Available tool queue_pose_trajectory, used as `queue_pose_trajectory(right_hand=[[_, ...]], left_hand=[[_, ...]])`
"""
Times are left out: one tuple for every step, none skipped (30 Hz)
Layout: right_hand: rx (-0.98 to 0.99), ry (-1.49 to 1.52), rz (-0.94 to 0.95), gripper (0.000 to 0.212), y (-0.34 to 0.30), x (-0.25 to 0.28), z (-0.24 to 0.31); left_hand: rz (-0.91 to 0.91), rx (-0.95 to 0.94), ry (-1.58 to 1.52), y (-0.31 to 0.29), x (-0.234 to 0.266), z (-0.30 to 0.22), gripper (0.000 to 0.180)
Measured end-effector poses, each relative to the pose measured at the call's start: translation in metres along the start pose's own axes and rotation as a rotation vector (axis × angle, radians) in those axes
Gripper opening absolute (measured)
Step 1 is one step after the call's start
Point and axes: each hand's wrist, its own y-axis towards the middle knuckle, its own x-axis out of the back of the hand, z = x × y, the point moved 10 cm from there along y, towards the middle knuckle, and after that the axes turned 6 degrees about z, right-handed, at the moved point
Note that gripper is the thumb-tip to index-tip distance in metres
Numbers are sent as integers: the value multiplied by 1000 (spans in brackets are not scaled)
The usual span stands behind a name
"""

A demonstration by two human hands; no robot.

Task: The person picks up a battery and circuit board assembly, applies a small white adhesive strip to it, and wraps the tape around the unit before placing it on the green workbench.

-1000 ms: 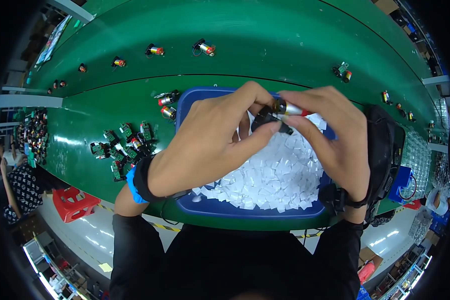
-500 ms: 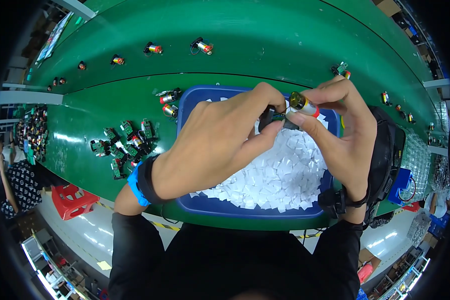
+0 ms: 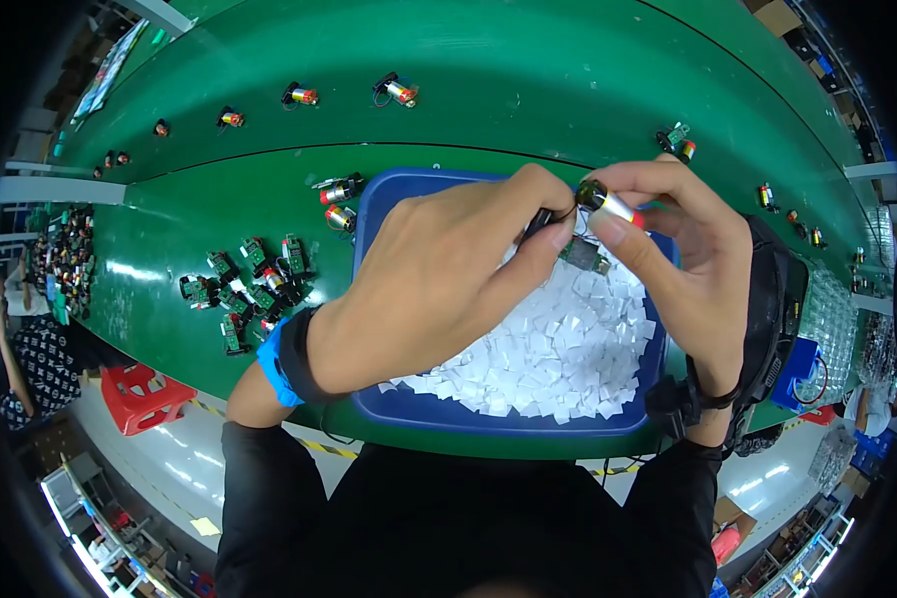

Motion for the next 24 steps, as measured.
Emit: queue_pose_trajectory(right_hand=[[-49,78,-11,33,0,1,-5],[-97,157,-22,34,0,1,-11],[-97,158,-23,34,0,2,-11],[-77,127,15,35,0,1,-10],[-57,96,53,36,0,-1,-9],[-37,66,91,37,0,-4,-8],[-35,68,91,37,1,-5,-8],[-15,8,65,37,0,-2,-7],[5,-52,39,38,0,0,-5],[26,-112,14,38,-1,1,-4],[24,-113,12,38,-1,1,-7],[83,-175,-18,38,-1,2,-4],[144,-233,-45,38,-1,2,-1],[206,-291,-72,37,-2,1,5],[207,-290,-71,37,-2,0,6],[173,-261,-87,36,-2,1,6],[140,-232,-103,36,-2,3,5],[106,-205,-119,35,-2,5,3],[106,-205,-119,35,-2,5,2],[168,-251,-100,35,-3,3,7],[229,-297,-81,35,-4,0,12],[290,-343,-62,35,-5,-3,17],[290,-343,-61,35,-5,-3,18],[291,-316,-51,35,-4,-3,18]], left_hand=[[-7,-24,-83,1,1,-1,18],[-14,-48,-166,1,2,-1,17],[-13,-48,-165,1,3,-1,17],[39,12,-226,0,-1,6,18],[91,72,-286,-1,-5,13,18],[143,134,-345,-3,-11,18,19],[143,135,-343,-3,-10,16,19],[143,200,-403,-3,-11,20,18],[142,266,-463,-3,-13,23,18],[141,332,-522,-4,-15,27,19],[144,330,-523,-4,-15,28,19],[170,344,-612,-4,-18,29,19],[193,362,-698,-6,-21,30,20],[217,379,-785,-7,-24,31,21],[216,380,-784,-7,-23,33,21],[236,380,-798,-7,-24,34,22],[256,380,-811,-6,-26,36,23],[276,379,-825,-6,-27,37,24],[276,379,-825,-5,-26,38,24],[293,394,-877,-5,-28,40,26],[310,409,-929,-5,-31,41,28],[328,424,-981,-5,-33,42,30],[327,424,-982,-4,-32,44,30],[366,443,-1012,-5,-36,46,31]])
